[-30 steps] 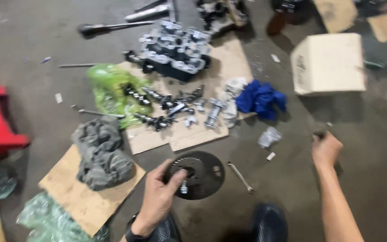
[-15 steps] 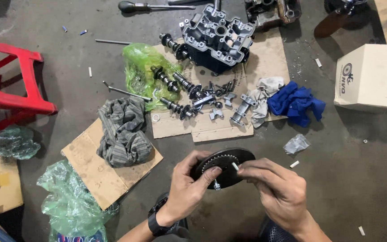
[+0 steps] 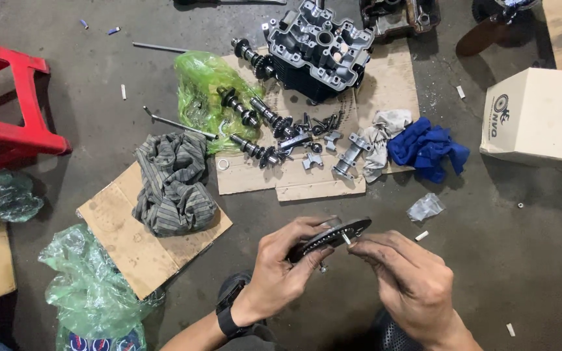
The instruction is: The person sits on the floor and assembles a circular mechanical component by inserting a bolt and tightening it with a wrench. The person repeatedly adjusts and tightens the bolt while holding the part, then places the wrench and part on the floor.
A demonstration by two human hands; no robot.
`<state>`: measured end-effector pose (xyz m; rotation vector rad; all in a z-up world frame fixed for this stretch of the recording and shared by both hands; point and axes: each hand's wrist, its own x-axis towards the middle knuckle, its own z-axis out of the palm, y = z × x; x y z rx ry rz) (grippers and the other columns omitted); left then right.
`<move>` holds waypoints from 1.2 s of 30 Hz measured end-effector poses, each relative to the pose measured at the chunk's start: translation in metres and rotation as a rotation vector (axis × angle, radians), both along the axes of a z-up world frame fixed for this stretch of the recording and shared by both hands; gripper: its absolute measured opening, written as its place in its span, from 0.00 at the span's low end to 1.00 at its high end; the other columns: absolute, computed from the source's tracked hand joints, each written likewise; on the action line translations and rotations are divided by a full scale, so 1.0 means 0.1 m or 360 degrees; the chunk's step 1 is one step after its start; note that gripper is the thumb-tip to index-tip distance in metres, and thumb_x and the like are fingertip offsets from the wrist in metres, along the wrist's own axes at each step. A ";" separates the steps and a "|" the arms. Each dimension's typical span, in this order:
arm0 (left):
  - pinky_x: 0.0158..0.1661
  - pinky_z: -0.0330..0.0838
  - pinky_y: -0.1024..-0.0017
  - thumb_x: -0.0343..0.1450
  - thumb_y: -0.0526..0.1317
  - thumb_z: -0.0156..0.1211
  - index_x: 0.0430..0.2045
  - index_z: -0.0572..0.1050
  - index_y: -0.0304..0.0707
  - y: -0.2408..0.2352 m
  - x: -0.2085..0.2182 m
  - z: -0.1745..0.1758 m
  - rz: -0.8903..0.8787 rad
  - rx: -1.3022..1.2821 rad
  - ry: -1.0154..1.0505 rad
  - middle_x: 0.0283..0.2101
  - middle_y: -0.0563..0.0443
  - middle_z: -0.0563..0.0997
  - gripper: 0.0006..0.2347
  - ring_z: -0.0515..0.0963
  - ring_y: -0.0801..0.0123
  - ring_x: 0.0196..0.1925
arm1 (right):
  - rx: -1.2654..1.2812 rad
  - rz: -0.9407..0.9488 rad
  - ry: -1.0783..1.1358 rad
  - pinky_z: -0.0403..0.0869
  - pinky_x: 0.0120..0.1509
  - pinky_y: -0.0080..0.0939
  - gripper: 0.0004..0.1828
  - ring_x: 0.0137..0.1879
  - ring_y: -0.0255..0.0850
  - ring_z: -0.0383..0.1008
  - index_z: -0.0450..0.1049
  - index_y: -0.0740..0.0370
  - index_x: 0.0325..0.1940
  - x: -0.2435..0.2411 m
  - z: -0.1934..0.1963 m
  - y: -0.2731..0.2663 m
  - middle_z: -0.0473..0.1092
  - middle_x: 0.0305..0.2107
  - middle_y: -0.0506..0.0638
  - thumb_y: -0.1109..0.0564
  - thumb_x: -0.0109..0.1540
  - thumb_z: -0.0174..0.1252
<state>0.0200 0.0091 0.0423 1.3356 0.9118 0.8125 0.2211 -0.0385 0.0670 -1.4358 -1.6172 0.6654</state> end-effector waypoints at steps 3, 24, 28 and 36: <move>0.44 0.81 0.71 0.69 0.26 0.66 0.42 0.76 0.27 0.00 0.01 -0.02 -0.0013 0.0411 0.0120 0.50 0.38 0.84 0.10 0.87 0.62 0.48 | -0.0109 -0.0075 0.0049 0.82 0.44 0.34 0.15 0.40 0.39 0.84 0.80 0.68 0.39 -0.03 -0.11 -0.07 0.80 0.34 0.53 0.76 0.51 0.59; 0.52 0.80 0.64 0.65 0.24 0.68 0.44 0.75 0.30 -0.01 0.09 -0.16 0.0112 0.0815 0.0312 0.56 0.34 0.80 0.15 0.84 0.51 0.54 | -0.0864 -0.0453 0.2491 0.78 0.48 0.44 0.12 0.41 0.46 0.79 0.75 0.74 0.49 -0.17 -0.86 -0.30 0.77 0.38 0.62 0.65 0.62 0.60; 0.51 0.80 0.64 0.65 0.24 0.68 0.44 0.75 0.28 -0.02 0.09 -0.15 0.0083 0.0806 0.0303 0.57 0.33 0.80 0.15 0.84 0.51 0.53 | -0.0737 -0.0485 0.2208 0.79 0.46 0.44 0.13 0.40 0.46 0.80 0.74 0.76 0.49 -0.22 -0.90 -0.31 0.78 0.37 0.62 0.70 0.60 0.61; 0.51 0.80 0.62 0.64 0.25 0.69 0.45 0.75 0.28 -0.04 0.09 -0.21 0.0073 0.0908 0.0344 0.58 0.33 0.79 0.16 0.83 0.49 0.53 | -0.0441 -0.0574 0.1300 0.80 0.46 0.38 0.12 0.40 0.40 0.79 0.77 0.77 0.48 -0.29 -0.86 -0.31 0.78 0.37 0.58 0.68 0.61 0.62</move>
